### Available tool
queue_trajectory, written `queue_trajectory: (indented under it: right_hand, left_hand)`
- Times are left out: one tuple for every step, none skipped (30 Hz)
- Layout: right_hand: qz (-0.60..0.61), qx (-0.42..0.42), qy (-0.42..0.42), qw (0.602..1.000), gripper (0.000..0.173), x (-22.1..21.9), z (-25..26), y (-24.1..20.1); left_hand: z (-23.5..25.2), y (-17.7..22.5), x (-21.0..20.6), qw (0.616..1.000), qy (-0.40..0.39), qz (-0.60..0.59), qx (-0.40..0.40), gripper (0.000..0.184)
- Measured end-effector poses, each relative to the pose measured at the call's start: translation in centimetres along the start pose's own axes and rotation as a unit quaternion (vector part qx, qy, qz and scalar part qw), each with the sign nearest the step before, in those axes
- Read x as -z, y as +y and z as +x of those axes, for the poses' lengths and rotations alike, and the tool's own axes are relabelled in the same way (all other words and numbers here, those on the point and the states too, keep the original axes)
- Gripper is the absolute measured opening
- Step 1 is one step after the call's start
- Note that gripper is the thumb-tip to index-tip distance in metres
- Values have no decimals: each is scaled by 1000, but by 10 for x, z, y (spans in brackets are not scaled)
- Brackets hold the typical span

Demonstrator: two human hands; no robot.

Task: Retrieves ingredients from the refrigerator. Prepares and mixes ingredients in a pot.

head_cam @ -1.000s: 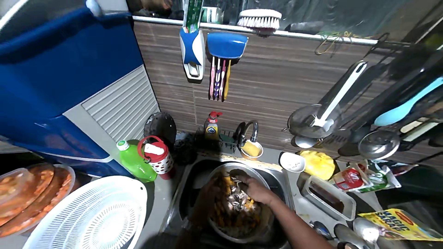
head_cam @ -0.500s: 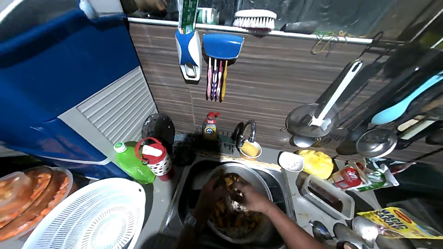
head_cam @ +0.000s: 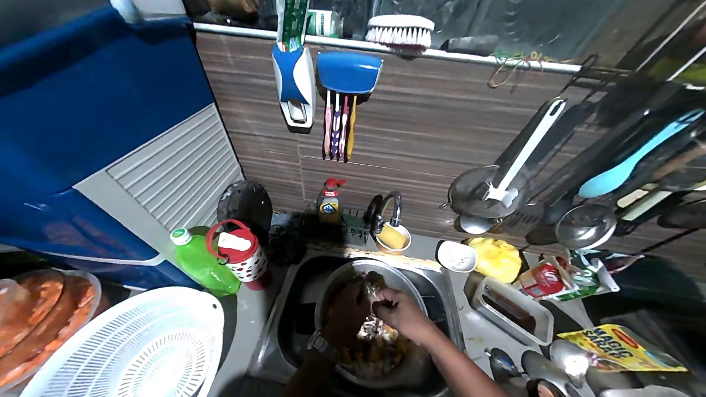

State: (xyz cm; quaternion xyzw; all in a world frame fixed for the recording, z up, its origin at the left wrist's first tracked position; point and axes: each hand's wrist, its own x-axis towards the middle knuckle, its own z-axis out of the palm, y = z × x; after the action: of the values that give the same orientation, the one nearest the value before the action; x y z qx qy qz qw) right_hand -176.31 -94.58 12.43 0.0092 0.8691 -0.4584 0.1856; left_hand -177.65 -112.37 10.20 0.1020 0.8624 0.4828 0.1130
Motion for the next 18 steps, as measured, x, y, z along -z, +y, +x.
queue_trajectory:
  right_hand:
    - [6, -9, -4, 1000, 24, 5, -2, 0]
    - [8, -19, -7, 1000, 25, 10, -3, -1]
    - [8, -27, -6, 1000, 24, 17, -4, -1]
    - [14, -27, -3, 1000, 24, 23, -4, -1]
    - [27, -22, 0, 999, 24, 28, -4, 1]
    - [43, -17, 2, 999, 24, 33, -3, 3]
    - [59, -14, 3, 998, 23, 36, -3, 5]
    - [76, -14, 3, 997, 22, 37, -3, 6]
    - [93, -14, 5, 996, 21, 37, -3, 6]
    - [111, -14, 7, 994, 21, 36, -3, 6]
    - [129, -13, 9, 991, 20, 33, -3, 6]
    - [145, -14, 6, 989, 21, 29, -3, 6]
    - [156, -21, 0, 988, 21, 26, -4, 5]
    - [160, -31, -8, 987, 22, 22, -4, 4]
    - [157, -39, -16, 987, 23, 19, -3, 5]
    - [148, -44, -24, 988, 24, 15, -3, 5]
    - [134, -46, -31, 989, 24, 12, -1, 7]
    - [116, -42, -37, 992, 23, 10, 0, 9]
  left_hand:
    - [2, -2, 2, 1000, -12, -4, 5, 37]
    - [3, -4, 5, 999, -26, -7, 19, 38]
    - [3, -7, 8, 999, -36, -11, 39, 39]
    - [3, -9, 13, 997, -41, -22, 59, 38]
    - [2, -10, 17, 995, -42, -51, 77, 36]
    - [1, -12, 20, 991, -39, -92, 91, 33]
    - [1, -15, 21, 986, -35, -127, 99, 32]
    - [0, -18, 22, 983, -33, -148, 100, 32]
    - [0, -20, 22, 982, -28, -161, 97, 31]
    - [-1, -20, 20, 980, -17, -176, 94, 30]
    - [-1, -20, 18, 977, -5, -193, 92, 29]
    - [-2, -20, 15, 974, 1, -209, 92, 29]
    - [-3, -20, 12, 970, 0, -226, 94, 28]
    - [-4, -19, 10, 965, -8, -244, 98, 28]
    - [-6, -18, 7, 958, -20, -268, 101, 28]
    - [-7, -17, 5, 953, -30, -286, 100, 27]
    - [-8, -16, 3, 948, -37, -299, 98, 26]
    - [-9, -16, 1, 948, -41, -301, 97, 26]
